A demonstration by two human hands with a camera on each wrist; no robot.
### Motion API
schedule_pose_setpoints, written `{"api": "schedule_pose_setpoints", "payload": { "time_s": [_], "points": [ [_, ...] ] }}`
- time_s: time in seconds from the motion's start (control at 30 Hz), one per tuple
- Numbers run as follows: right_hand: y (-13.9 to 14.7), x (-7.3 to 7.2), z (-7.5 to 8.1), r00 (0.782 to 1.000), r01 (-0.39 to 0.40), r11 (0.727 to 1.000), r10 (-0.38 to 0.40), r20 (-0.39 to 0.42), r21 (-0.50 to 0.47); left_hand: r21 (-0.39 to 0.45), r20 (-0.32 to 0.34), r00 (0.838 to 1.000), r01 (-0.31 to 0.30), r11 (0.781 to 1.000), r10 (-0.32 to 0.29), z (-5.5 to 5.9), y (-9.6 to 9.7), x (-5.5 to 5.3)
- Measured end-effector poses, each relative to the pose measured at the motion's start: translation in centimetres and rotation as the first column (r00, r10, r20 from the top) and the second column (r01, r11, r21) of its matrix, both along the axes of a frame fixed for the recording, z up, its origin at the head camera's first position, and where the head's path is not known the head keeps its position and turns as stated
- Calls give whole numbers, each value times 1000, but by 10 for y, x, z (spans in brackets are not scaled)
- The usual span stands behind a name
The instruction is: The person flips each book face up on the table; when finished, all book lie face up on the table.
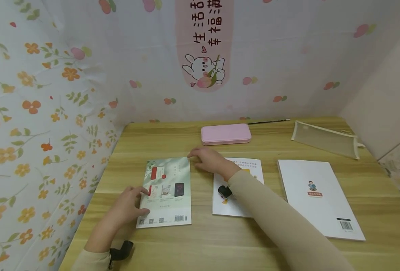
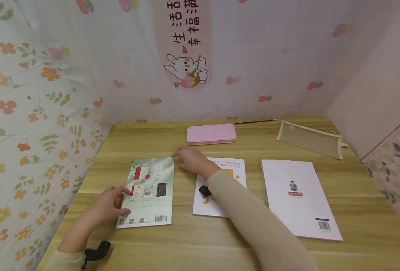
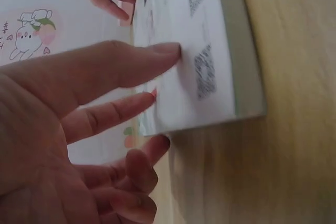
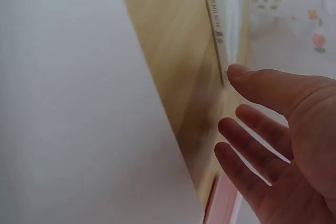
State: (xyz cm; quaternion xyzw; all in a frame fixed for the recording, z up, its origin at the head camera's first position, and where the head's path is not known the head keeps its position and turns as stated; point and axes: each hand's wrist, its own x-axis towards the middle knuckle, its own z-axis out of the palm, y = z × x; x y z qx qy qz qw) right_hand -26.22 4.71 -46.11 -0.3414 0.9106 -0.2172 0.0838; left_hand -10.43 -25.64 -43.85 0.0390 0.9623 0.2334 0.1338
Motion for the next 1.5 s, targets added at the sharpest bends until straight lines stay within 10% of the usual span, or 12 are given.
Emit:
{"api": "schedule_pose_setpoints", "payload": {
  "time_s": [0.43,0.8,1.5],
  "points": [
    [-18,-1,-7,998,-22,1000,23,59,-14,30,44,994,95,995,-96,0,-17,10],
    [-24,-4,-7,994,57,995,-49,97,-85,56,69,996,54,997,-58,0,-16,12],
    [3,-5,-2,999,7,995,-11,-34,-101,-10,-36,997,69,998,-69,-14,-12,15]
  ]
}}
